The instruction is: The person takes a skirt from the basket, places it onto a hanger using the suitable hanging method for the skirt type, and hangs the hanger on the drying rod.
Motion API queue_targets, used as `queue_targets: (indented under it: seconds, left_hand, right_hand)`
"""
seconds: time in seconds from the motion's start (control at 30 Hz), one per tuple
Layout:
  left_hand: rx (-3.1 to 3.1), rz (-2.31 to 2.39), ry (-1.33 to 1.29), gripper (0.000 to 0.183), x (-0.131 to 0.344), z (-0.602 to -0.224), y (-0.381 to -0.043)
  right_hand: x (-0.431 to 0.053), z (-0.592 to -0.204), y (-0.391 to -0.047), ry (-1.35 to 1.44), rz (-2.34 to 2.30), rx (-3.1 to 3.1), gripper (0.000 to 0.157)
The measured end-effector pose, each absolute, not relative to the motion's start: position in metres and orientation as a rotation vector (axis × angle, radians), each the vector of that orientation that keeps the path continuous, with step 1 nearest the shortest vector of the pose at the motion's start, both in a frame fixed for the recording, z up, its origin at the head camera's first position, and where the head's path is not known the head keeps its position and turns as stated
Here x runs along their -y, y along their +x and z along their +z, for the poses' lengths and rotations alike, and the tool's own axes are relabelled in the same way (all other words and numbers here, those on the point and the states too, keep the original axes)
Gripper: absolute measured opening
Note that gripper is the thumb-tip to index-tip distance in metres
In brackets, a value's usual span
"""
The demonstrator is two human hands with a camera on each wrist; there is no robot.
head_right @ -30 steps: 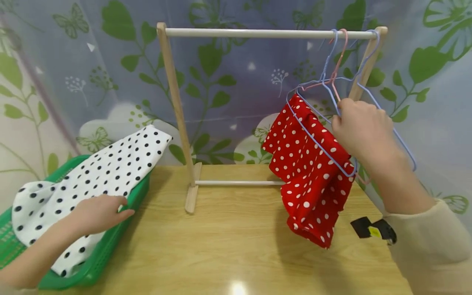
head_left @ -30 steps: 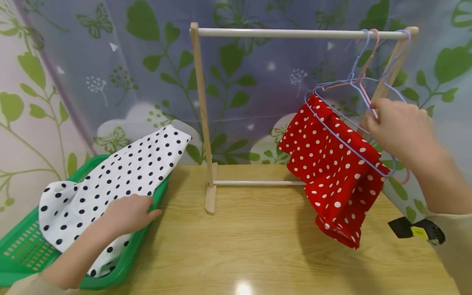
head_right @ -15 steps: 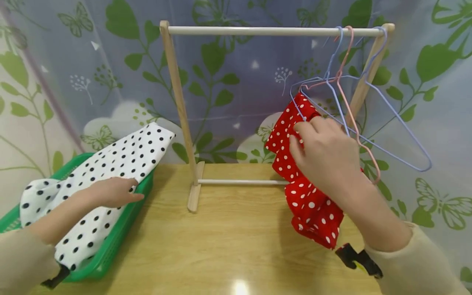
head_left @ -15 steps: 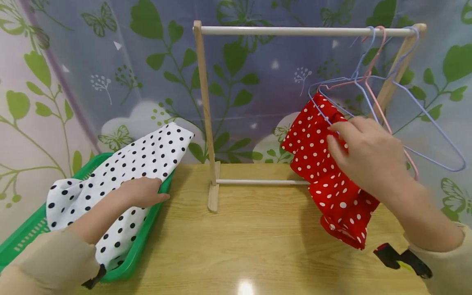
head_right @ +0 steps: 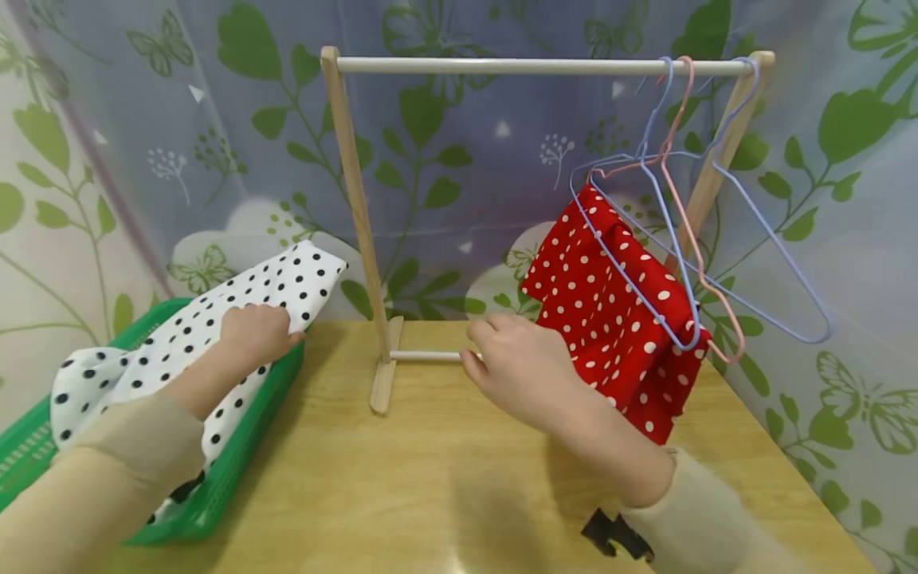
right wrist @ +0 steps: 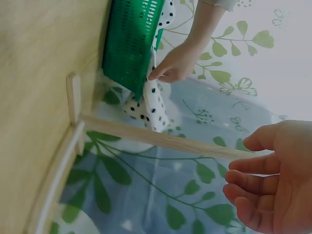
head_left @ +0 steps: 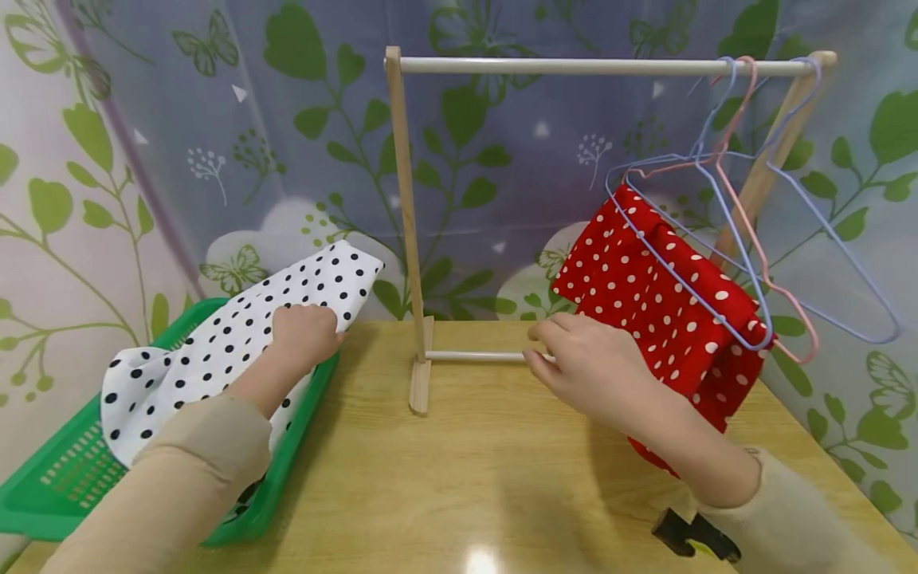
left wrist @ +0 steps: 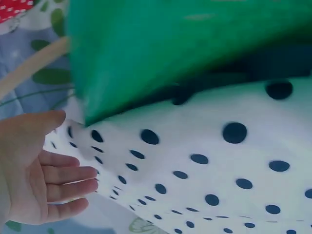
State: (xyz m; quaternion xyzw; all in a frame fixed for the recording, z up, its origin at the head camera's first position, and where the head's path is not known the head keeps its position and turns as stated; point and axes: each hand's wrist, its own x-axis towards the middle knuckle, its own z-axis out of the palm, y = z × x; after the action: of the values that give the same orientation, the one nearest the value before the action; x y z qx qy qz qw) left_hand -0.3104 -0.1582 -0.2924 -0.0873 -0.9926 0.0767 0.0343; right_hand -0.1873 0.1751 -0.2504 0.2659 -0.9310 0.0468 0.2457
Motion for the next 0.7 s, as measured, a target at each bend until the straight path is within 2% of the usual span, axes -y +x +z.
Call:
queue_targets:
  seconds: [0.47, 0.7]
  left_hand:
    - [2.951, 0.191, -0.281, 0.017, 0.169, -0.313, -0.318]
    - [2.986, -0.146, -0.143, 0.024, 0.183, -0.3, -0.312]
  right_hand:
    - [-0.164, -0.296, -0.227, 0.635, 0.366, 2.787, 0.015]
    - [-0.155, -0.318, -0.245, 0.635, 0.512, 2.912, 0.019]
